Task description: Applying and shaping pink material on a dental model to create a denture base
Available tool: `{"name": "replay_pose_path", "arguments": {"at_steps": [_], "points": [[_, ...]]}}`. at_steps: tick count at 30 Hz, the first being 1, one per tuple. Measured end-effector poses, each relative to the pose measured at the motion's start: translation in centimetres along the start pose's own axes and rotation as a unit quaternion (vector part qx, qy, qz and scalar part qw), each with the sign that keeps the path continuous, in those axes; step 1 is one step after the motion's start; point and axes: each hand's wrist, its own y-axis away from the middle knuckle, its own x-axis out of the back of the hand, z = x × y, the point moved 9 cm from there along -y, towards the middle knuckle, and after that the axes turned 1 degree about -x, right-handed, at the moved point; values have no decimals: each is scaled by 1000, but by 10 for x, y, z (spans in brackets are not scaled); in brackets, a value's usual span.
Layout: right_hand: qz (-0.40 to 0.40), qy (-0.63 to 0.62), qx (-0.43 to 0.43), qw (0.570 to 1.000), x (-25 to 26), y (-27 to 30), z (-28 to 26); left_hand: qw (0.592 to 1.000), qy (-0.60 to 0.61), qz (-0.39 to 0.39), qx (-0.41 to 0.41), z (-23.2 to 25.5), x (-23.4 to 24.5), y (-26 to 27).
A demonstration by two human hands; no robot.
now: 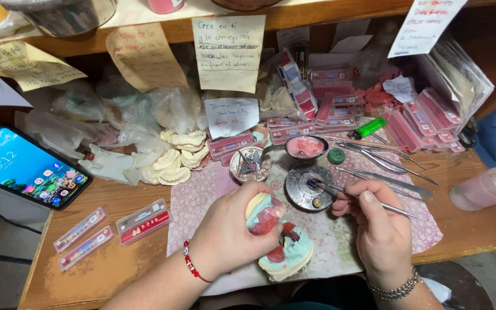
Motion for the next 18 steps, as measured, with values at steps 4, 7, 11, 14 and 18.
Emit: {"name": "replay_pose_path", "arguments": {"at_steps": [4,7,11,14,18], "points": [[-4,17,4,1000,-1,1,-1,1000,6,7,1,0,0,2],[-5,7,2,1000,1,0,4,1000,4,9,1,1,1,2],[10,21,-7,1000,1,2,1,1000,3,23,-7,0,1,2],[14,14,-20,1000,-3,4,-1,999,9,30,5,-2,2,2],[-39,-16,54,998,-20,17,-18,999,12,35,-1,-1,3,3]]}}
